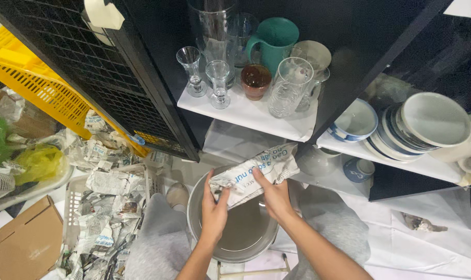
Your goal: The person sits on the floor and unwraps several ceramic items from newspaper. They remove a blue-and-white bowl and a clear glass, placing them on a nearby shelf. The person continues to unwrap additional items and places them on the shelf.
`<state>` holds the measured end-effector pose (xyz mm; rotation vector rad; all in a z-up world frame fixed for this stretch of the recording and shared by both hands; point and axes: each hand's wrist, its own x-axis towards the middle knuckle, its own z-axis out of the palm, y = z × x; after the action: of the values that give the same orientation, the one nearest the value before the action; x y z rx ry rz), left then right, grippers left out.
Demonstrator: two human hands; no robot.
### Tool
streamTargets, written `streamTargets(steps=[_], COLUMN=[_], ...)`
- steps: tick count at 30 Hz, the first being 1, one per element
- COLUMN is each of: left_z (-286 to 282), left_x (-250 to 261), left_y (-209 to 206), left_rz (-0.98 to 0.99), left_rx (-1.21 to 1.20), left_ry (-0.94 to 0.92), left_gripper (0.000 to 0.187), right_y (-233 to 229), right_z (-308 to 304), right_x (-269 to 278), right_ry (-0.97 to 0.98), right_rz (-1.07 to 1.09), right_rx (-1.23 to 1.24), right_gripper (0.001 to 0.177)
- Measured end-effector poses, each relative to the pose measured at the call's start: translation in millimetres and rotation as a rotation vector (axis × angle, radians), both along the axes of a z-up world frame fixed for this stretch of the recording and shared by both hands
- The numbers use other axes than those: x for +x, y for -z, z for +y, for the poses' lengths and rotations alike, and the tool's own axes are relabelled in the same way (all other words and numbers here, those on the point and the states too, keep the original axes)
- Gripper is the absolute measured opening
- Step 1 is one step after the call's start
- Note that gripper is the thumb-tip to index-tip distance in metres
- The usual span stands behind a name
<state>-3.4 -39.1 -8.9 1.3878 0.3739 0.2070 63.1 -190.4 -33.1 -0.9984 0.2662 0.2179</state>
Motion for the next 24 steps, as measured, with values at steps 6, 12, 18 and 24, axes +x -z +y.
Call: streamTargets(steps=[6,12,18,24], left_z=[8.4,8.4,-16.5,-8.1], left_x=[-2.7,-1.6,-12.1,-0.1], left_y=[8.3,2.8,17.7,53.2], left_rz=[-0.063,-0.064,-0.19,-0.004], left_rx=[-0.601,-0.957,-0.59,-0.579], left_ry=[-0.03,-0.083,0.097,-0.133], left_gripper=[0.055,0.056,0.055,0.039], right_y=[-6.7,-5.6,1.9,-1.9], right_z=[-3.8,-4.4,-4.6,-2.8], right_x=[2.2,6.7,7.0,2.0], right_ry=[0.032,0.052,0.083,0.084], right_rz=[0.119,0.136,0.086,0.037], right_rx=[0.099,0.118,0.102,0.058], right_gripper=[0.033,0.034,0.033,0.033])
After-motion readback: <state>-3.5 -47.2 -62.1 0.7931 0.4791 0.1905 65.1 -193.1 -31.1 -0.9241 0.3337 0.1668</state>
